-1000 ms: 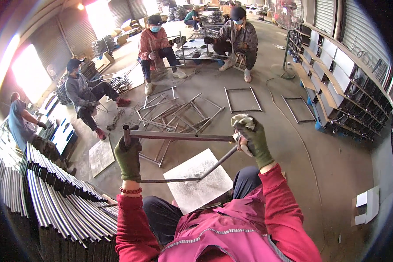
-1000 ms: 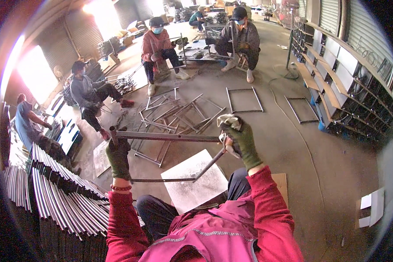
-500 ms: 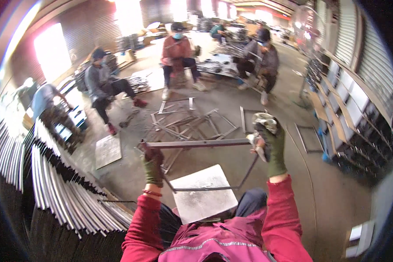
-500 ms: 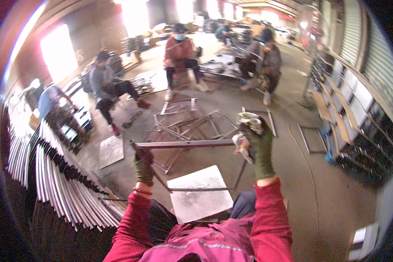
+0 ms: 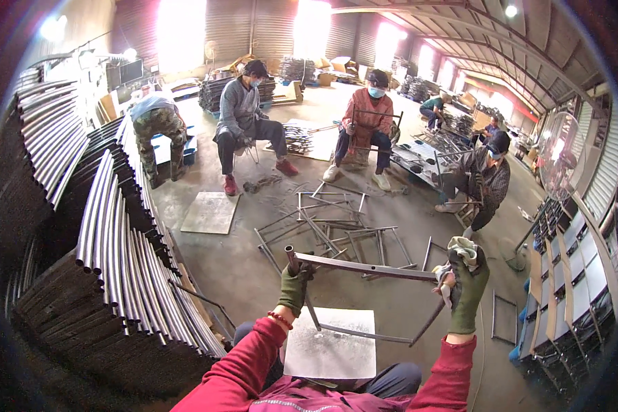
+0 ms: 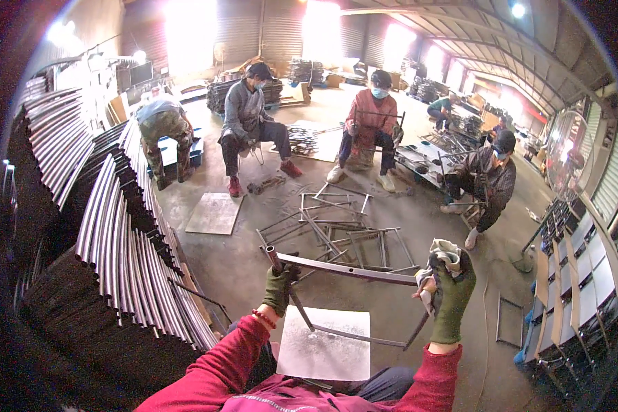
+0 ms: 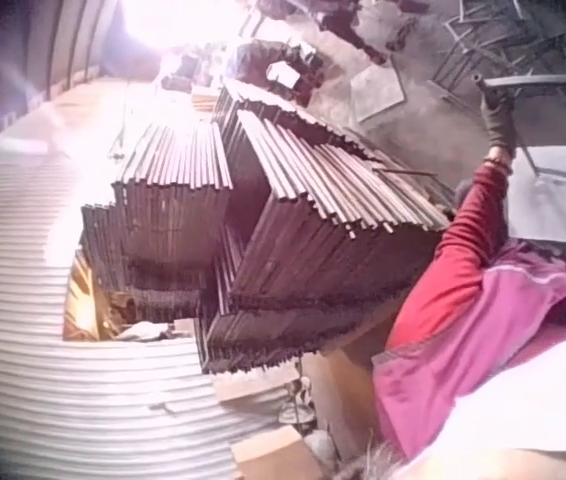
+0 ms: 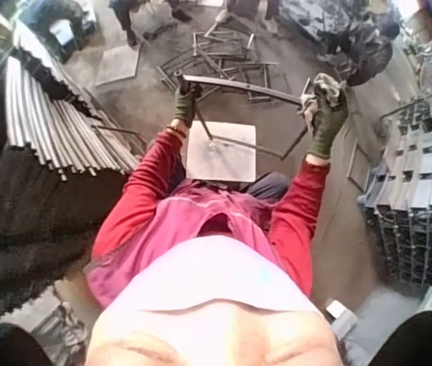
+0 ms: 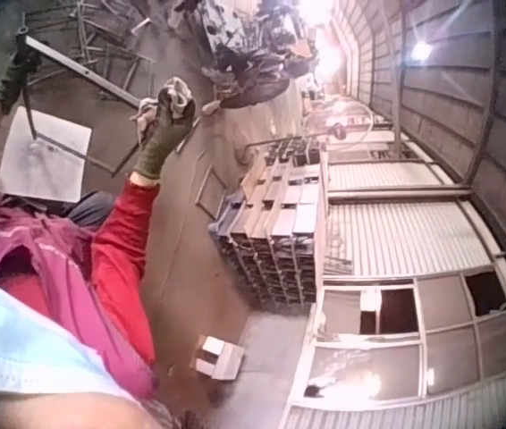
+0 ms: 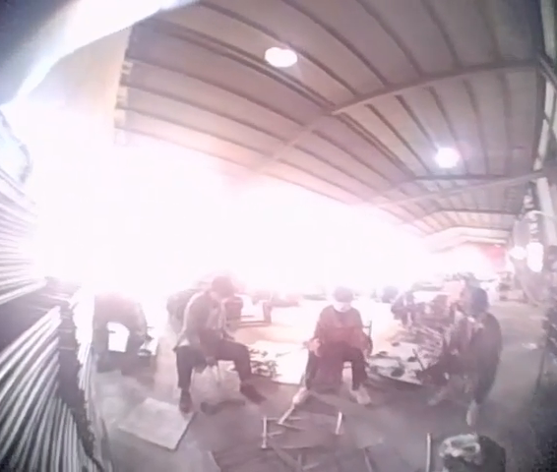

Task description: Clean or polish metal furniture frames using steel wool to remove residues or prepare for further finishing.

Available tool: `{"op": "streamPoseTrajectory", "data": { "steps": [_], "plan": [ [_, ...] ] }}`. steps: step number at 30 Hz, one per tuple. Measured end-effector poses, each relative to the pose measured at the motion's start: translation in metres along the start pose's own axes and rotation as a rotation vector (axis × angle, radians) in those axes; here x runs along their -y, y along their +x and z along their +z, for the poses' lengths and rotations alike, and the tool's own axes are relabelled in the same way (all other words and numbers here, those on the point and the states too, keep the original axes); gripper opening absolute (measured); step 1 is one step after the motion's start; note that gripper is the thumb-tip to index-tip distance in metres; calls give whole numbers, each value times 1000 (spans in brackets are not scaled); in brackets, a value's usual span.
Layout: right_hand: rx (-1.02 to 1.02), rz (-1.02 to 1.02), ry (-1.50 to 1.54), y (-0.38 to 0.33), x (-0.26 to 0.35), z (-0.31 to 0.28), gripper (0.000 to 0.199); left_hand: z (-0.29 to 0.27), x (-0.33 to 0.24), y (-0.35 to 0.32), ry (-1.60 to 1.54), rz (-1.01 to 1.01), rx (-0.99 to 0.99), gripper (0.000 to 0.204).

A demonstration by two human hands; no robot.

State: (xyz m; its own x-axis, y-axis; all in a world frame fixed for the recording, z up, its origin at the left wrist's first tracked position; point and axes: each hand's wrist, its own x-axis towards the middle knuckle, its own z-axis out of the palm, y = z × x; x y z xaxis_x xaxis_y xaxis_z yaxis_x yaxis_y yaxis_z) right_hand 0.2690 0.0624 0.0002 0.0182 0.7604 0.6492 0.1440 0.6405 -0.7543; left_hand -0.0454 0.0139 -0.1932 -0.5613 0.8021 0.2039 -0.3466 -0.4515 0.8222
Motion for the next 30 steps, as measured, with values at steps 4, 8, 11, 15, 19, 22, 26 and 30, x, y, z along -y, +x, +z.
{"op": "streamPoseTrajectory", "data": {
  "steps": [4, 8, 11, 15, 19, 22, 26, 30],
  "plan": [
    [-31, -88, -174, 7, -3, 23, 28, -10, 12, 10, 49, -153, 43, 35],
    [-85, -110, -205, 10, -9, 32, 31, -33, -7, 17, 911, -70, 195, 58],
    [-74, -136, -240, 13, -11, 32, 31, -38, -62, 16, 1079, -19, 255, 50],
    [-60, -131, -345, 16, 0, 43, 31, 9, -112, 0, 515, 151, 267, 39],
    [8, -204, -266, 23, 12, 54, 27, 107, -147, 1, 1070, 746, 647, 57],
    [71, -143, -123, 20, 17, 71, 25, 143, -125, 14, 1178, 823, 749, 57],
    [146, -58, 146, 24, 9, 69, 25, 152, -94, 22, 1311, 471, 845, 42],
    [476, 662, 1415, 20, -59, 5, 44, 152, -88, 23, 1340, 620, 764, 28]
  ]
}}
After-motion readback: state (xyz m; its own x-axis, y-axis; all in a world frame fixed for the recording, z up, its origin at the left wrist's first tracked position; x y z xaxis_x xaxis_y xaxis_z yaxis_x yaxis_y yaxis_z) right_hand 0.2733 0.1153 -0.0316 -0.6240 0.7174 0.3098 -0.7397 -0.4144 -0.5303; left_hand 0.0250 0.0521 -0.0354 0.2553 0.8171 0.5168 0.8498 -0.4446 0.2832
